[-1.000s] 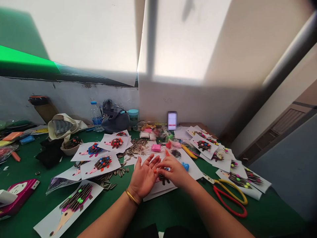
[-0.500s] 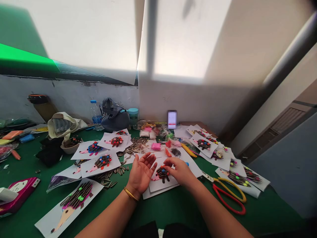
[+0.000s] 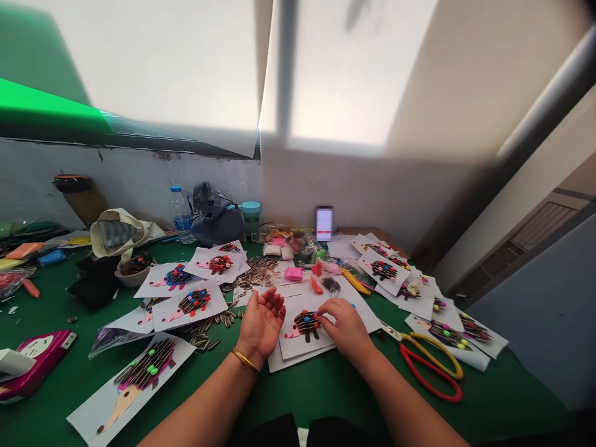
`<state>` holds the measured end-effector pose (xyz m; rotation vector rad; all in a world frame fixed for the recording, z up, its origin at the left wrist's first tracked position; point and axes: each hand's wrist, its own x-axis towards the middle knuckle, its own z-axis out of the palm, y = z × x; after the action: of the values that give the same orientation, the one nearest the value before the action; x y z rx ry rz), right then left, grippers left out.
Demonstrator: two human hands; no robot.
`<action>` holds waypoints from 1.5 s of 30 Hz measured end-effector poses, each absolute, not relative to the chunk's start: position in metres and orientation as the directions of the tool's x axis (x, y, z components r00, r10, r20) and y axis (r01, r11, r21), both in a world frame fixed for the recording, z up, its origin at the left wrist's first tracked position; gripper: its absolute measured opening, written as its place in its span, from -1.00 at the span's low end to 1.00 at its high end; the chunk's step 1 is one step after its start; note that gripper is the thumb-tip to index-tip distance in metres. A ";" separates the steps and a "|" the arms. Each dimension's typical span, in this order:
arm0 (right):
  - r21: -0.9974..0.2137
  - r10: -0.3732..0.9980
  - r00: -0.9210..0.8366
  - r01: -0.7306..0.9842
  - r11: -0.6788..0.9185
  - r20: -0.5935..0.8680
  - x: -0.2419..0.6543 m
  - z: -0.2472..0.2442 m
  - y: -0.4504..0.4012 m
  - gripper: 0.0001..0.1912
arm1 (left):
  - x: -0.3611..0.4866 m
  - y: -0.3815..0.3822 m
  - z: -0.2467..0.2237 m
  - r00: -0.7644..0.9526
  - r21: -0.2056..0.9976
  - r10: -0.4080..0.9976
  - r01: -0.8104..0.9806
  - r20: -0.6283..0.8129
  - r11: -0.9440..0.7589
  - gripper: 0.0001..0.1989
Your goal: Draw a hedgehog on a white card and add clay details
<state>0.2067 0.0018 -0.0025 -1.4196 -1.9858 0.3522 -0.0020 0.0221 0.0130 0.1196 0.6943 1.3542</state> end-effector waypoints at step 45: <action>-0.333 0.837 -0.297 0.816 0.473 0.460 0.172 -0.007 0.005 -0.86 | -0.002 0.024 0.009 0.044 0.467 0.913 -0.849 -0.406 0.249 -0.66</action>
<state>0.1725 0.0049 -0.0070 -1.3640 -2.1405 0.0464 -0.0016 0.0242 0.0095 0.1092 0.7158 1.3502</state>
